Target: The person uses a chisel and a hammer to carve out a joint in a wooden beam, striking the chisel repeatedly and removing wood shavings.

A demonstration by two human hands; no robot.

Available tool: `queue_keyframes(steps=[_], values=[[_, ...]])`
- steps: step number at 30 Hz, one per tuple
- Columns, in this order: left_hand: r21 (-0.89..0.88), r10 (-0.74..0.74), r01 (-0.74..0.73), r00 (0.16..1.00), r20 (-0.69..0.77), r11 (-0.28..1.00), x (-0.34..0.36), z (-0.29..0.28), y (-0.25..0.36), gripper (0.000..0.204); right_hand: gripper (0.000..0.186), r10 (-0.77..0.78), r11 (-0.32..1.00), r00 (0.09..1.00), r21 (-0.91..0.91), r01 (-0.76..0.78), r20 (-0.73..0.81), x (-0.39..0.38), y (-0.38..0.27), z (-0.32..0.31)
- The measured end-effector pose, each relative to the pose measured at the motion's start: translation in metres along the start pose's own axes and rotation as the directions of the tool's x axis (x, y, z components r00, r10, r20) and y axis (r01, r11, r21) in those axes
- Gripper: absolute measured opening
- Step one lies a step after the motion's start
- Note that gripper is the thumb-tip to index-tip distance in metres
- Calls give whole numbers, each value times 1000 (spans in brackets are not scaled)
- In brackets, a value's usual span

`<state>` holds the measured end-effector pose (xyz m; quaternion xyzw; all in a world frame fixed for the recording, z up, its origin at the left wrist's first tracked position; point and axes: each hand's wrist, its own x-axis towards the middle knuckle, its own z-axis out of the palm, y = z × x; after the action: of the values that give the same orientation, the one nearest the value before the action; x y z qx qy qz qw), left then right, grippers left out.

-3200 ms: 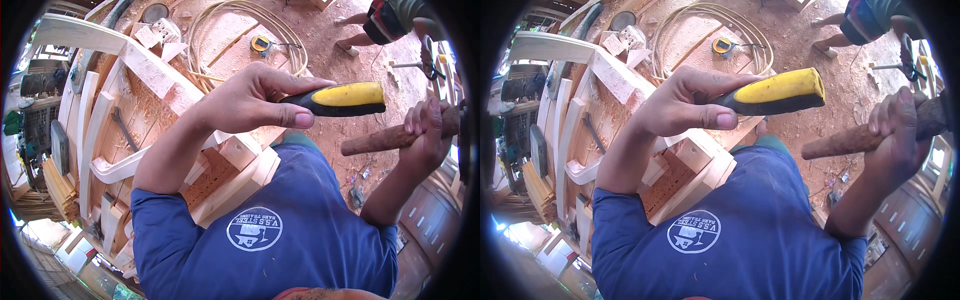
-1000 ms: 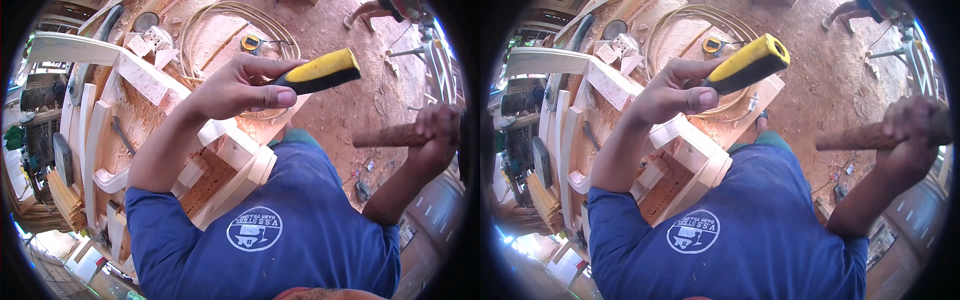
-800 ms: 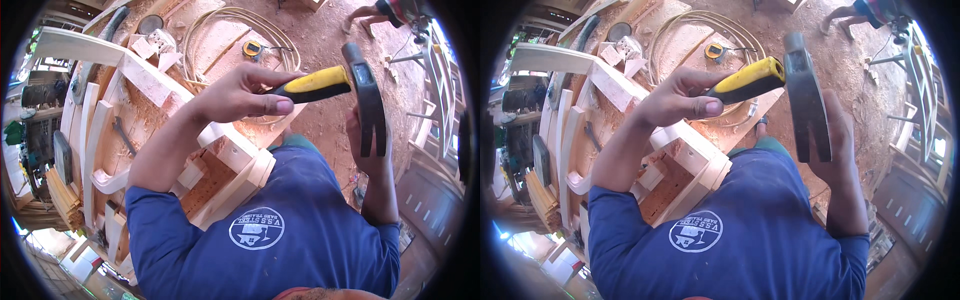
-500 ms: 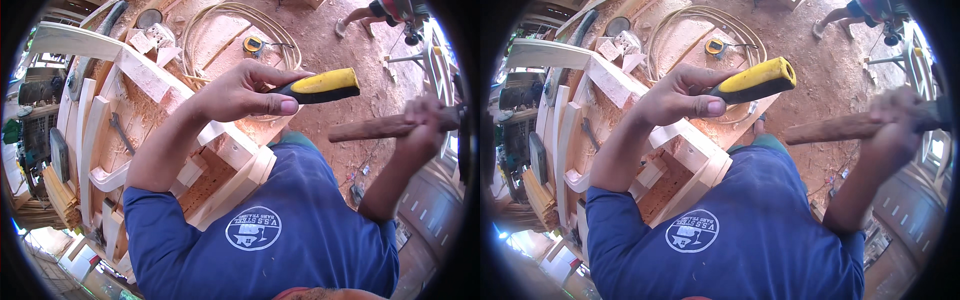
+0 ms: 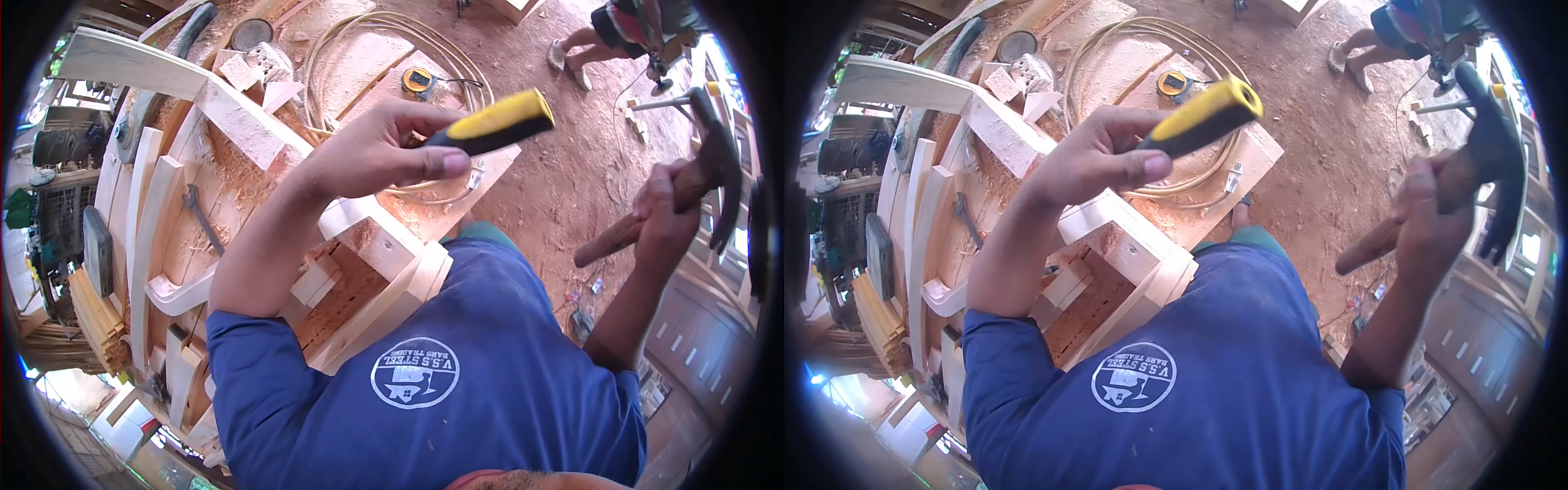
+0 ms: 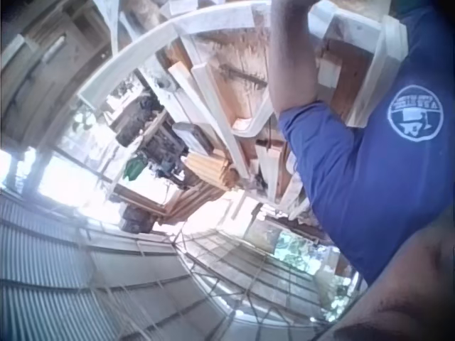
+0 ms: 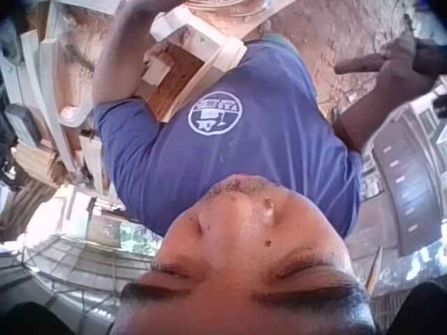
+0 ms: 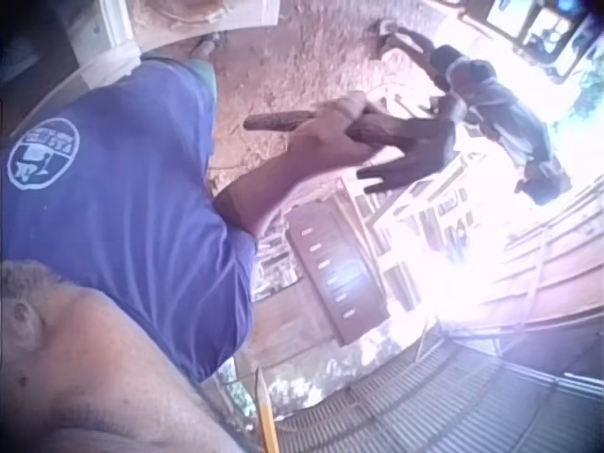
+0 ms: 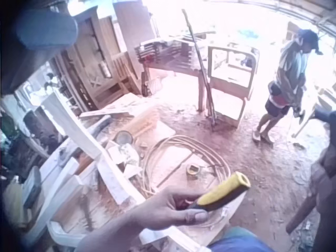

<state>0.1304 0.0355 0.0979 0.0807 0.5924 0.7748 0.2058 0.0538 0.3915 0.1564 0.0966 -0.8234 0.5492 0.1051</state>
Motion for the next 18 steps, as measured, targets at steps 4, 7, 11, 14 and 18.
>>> queue_keyframes(steps=[4, 7, 11, 14, 18], values=[[-93, 76, -84, 993, -87, 992, -5, -10, -1, 57, 9, 113, 992, 985, 33, -118, 127, -38, 21, 6], [-75, 107, -126, 969, -224, 989, -7, -26, 4, 60, 17, 108, 991, 990, -94, -100, 91, -55, 34, 2], [-199, 119, -280, 809, -576, 939, -21, -39, 14, 53, 22, 202, 979, 974, -54, -197, 102, -65, 45, -15], [84, 243, -240, 775, -584, 967, -33, -8, 35, 38, 20, 272, 962, 954, -5, -273, 128, -65, 51, -20], [586, 453, -154, 792, -408, 796, -67, 37, 83, 26, 14, 355, 933, 916, -7, -360, 189, -59, 56, -12]])
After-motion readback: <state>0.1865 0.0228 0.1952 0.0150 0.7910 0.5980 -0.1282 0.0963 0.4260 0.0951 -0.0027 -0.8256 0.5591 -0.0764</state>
